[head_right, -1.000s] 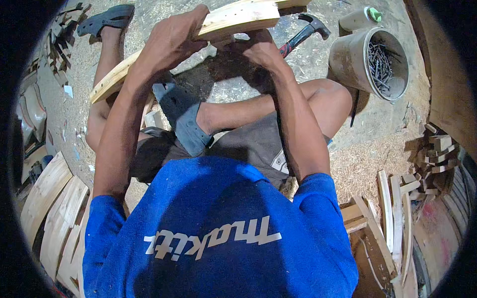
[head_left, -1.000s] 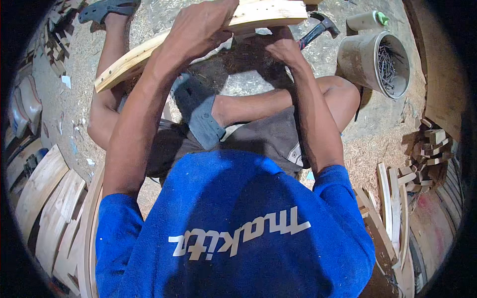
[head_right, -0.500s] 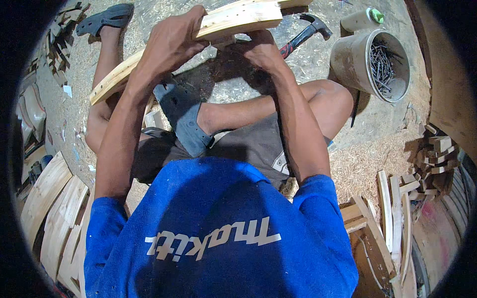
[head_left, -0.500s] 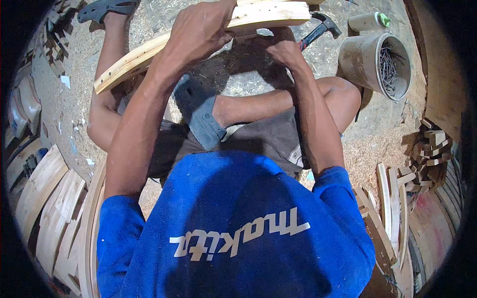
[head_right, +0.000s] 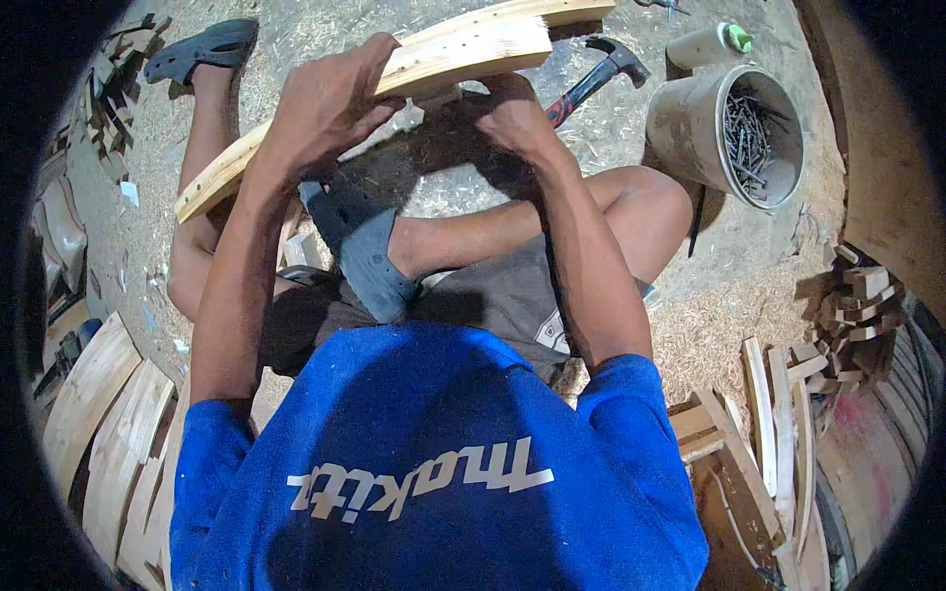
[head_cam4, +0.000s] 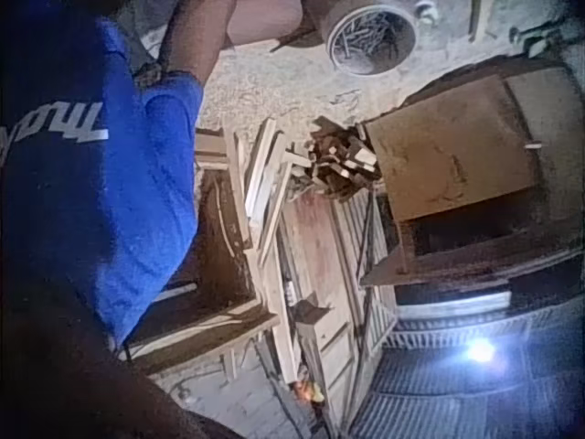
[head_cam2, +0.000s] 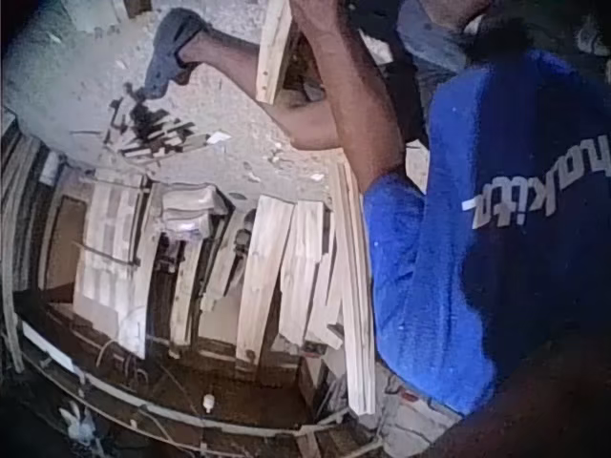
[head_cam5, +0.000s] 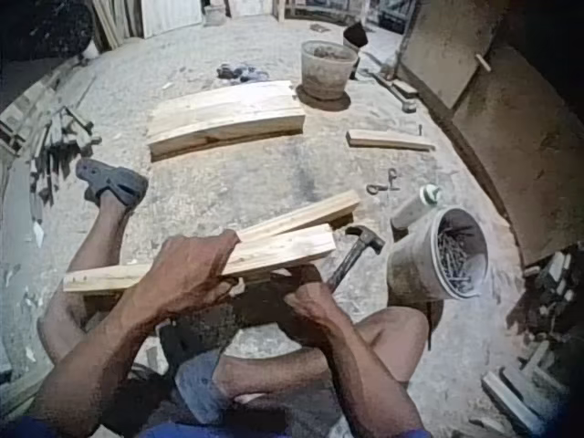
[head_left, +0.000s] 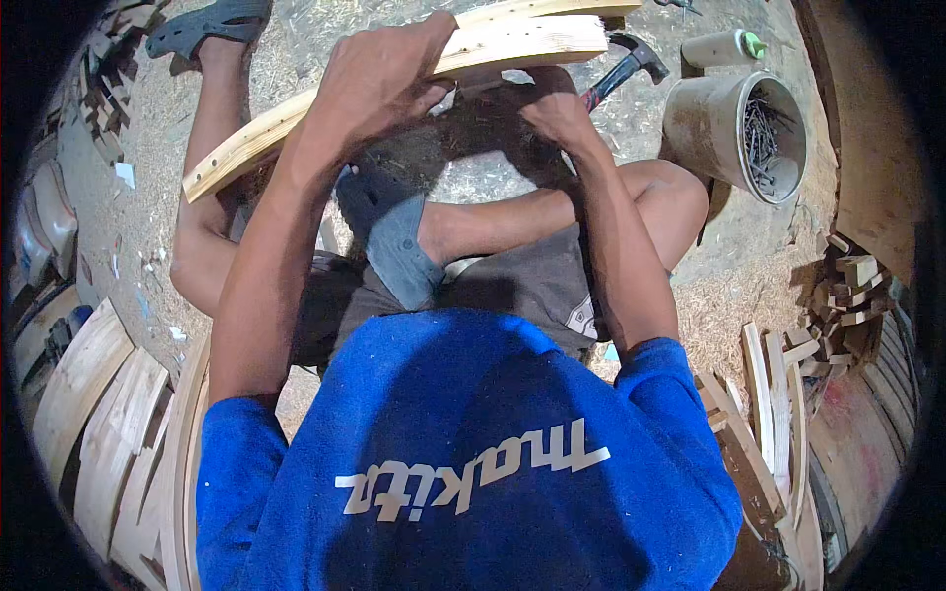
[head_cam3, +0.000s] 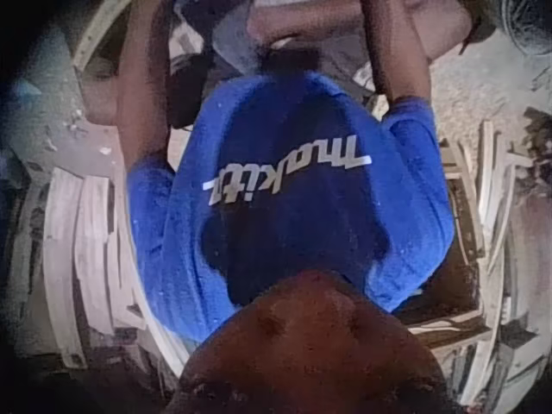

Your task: Assemble wooden components using glue, nails, and a hammer.

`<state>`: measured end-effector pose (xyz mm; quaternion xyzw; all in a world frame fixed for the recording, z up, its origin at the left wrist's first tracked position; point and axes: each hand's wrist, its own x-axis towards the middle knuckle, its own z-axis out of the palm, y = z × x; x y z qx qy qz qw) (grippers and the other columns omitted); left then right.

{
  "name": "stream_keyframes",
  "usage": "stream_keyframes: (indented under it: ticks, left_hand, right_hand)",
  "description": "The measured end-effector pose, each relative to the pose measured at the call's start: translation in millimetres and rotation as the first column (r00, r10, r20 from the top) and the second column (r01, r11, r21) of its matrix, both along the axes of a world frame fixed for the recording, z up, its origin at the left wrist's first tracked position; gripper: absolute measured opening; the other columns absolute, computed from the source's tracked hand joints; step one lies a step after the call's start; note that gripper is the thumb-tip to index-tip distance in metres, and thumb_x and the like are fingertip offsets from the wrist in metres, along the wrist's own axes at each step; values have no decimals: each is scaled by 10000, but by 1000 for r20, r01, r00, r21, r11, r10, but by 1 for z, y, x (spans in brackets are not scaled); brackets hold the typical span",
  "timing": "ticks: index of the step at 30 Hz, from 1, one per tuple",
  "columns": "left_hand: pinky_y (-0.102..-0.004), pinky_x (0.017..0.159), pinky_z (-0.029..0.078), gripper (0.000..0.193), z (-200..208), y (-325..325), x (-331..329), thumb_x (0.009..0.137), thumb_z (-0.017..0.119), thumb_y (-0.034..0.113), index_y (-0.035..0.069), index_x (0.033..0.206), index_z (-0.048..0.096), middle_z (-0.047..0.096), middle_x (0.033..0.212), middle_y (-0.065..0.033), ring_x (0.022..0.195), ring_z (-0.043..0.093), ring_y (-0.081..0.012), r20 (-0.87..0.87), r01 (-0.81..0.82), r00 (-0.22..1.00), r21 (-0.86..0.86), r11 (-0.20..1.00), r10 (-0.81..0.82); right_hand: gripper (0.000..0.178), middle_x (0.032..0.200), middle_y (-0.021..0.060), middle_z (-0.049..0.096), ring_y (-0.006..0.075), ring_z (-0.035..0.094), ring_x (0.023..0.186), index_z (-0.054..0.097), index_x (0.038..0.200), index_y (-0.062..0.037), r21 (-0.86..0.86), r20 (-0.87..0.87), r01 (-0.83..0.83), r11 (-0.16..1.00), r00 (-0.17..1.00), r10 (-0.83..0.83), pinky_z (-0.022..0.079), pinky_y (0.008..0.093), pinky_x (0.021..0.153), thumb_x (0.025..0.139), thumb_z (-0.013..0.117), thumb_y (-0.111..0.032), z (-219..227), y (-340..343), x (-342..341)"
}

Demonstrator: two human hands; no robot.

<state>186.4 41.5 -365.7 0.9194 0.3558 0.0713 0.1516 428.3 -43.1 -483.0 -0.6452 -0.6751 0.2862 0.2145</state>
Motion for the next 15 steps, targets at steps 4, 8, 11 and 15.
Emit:
stream_keyframes:
  ticks: [4,8,11,15]
  left_hand:
    - [-532,747,522,546,1,2,1,815,838,253,143,1254,533,715,914,-182,906,693,-436,51,-9,999,-6,1000,9]
    - [-521,749,521,547,9,2,2,807,838,228,149,1261,544,717,892,-175,898,701,-420,69,-57,995,-111,992,65]
    - [-511,748,526,536,11,2,1,801,837,216,144,1251,555,724,887,-174,891,709,-410,91,-70,992,-151,986,84]
    - [-506,755,529,542,10,2,1,793,841,210,141,1254,564,731,904,-178,888,709,-419,103,-86,989,-200,976,109]
  right_hand:
    - [500,1233,235,709,384,684,1088,653,1261,56,53,-157,48,997,987,-39,530,444,980,830,791,-156,11,1,-2]
    - [522,1207,235,727,308,707,1082,673,1222,68,-2,-297,146,989,945,-140,547,393,942,812,846,-206,22,-3,7]
    - [514,1135,240,737,309,716,1043,683,1195,75,-162,-154,124,979,977,-149,553,388,917,815,856,-224,35,-10,9]
    - [392,1033,243,686,437,655,962,683,1196,5,105,92,-23,994,996,14,547,447,848,858,797,-160,72,-31,6]
